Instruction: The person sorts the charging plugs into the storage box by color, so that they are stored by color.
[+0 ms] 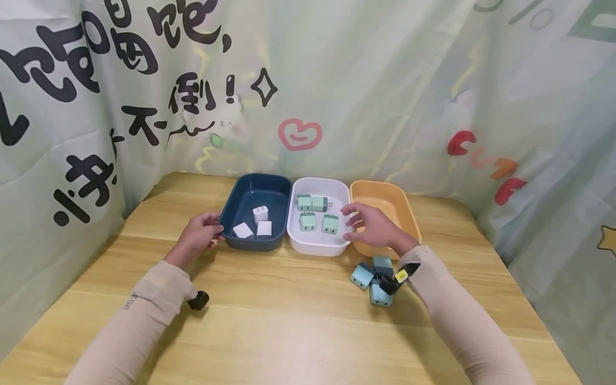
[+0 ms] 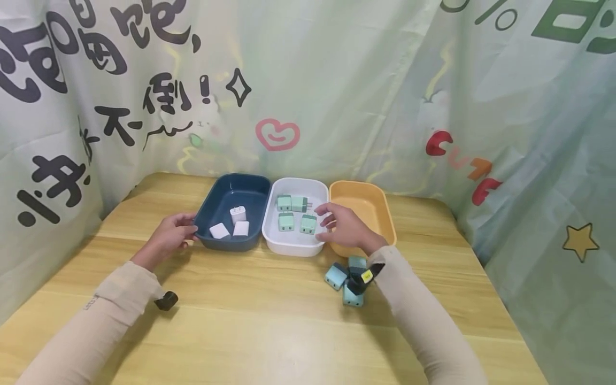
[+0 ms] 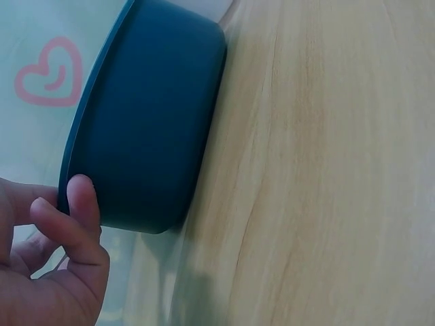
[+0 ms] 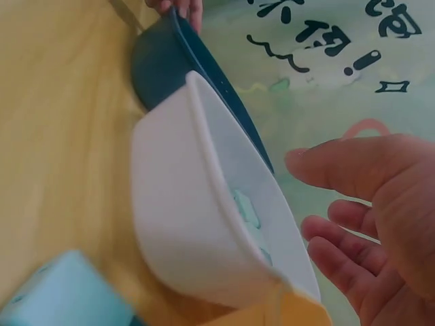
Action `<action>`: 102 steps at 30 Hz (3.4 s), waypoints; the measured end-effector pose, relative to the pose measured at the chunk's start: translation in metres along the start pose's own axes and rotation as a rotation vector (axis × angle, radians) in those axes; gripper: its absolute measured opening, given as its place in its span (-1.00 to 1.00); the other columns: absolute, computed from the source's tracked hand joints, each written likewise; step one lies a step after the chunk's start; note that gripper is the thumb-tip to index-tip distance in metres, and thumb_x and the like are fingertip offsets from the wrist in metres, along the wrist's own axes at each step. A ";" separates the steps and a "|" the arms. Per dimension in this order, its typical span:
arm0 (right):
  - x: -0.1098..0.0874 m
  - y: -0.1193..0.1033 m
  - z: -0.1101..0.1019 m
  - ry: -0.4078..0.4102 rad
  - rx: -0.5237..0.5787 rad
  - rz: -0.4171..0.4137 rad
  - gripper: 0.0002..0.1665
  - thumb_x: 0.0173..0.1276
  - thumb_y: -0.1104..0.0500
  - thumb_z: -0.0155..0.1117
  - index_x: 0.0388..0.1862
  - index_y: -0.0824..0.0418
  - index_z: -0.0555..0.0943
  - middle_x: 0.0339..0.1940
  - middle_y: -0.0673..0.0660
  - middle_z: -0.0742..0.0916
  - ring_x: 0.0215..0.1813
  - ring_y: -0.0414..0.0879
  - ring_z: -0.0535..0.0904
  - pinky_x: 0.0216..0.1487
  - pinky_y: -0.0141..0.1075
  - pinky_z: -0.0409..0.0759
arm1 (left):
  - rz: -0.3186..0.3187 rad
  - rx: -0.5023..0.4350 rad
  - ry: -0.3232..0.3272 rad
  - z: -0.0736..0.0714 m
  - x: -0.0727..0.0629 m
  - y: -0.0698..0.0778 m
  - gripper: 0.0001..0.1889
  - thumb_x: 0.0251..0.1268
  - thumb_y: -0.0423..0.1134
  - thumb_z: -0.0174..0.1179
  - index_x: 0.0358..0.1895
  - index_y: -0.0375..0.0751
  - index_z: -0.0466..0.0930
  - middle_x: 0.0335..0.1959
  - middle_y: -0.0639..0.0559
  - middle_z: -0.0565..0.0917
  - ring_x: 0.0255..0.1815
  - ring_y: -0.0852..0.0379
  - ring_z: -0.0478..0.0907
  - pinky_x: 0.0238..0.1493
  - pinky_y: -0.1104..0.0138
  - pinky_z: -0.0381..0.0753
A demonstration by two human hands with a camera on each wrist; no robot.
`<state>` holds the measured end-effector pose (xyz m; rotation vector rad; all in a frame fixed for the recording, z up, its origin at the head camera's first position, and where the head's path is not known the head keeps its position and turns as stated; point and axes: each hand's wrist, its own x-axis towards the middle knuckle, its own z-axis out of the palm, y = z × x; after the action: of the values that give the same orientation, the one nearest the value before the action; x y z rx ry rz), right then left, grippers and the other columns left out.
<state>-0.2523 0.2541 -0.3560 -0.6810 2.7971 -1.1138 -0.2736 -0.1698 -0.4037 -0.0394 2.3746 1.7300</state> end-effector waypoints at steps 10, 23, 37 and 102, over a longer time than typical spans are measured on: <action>-0.063 0.014 -0.006 0.017 -0.004 -0.034 -0.34 0.08 0.28 0.53 0.15 0.39 0.46 0.08 0.28 0.60 -0.05 0.08 0.62 -0.01 -0.05 0.61 | -0.017 -0.015 0.000 0.001 0.000 -0.002 -0.46 0.49 -0.42 -0.09 0.48 -0.31 0.12 0.26 -0.32 0.35 -0.26 0.05 0.56 -0.50 0.40 0.49; -0.114 0.037 -0.011 0.067 0.003 -0.008 -0.38 0.07 0.27 0.54 0.08 0.43 0.48 -0.02 0.31 0.66 -0.05 0.15 0.64 0.00 0.00 0.59 | -0.048 -0.026 0.012 0.000 0.003 -0.001 -0.47 0.48 -0.42 -0.08 0.47 -0.31 0.15 0.23 -0.29 0.35 -0.24 0.03 0.55 -0.46 0.41 0.51; -0.124 0.058 -0.004 0.036 0.001 0.056 -0.38 0.10 0.23 0.53 0.10 0.46 0.50 -0.09 0.26 0.68 -0.07 0.15 0.64 -0.06 -0.06 0.63 | -0.042 -0.029 0.019 -0.001 0.001 0.004 -0.48 0.49 -0.43 -0.09 0.48 -0.30 0.14 0.24 -0.30 0.35 -0.22 0.01 0.54 -0.46 0.42 0.50; -0.137 0.073 -0.005 0.144 0.035 0.226 -0.46 0.10 0.28 0.52 0.04 0.37 0.52 -0.18 0.24 0.66 -0.21 -0.02 0.66 -0.25 -0.35 0.64 | -0.037 -0.035 0.030 -0.001 0.006 0.005 -0.48 0.42 -0.49 0.00 0.42 -0.38 0.23 0.16 -0.27 0.37 -0.25 0.08 0.44 -0.37 0.41 0.51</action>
<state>-0.1576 0.3616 -0.4158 -0.2822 2.8722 -1.2074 -0.2801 -0.1684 -0.3994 -0.1146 2.3488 1.7658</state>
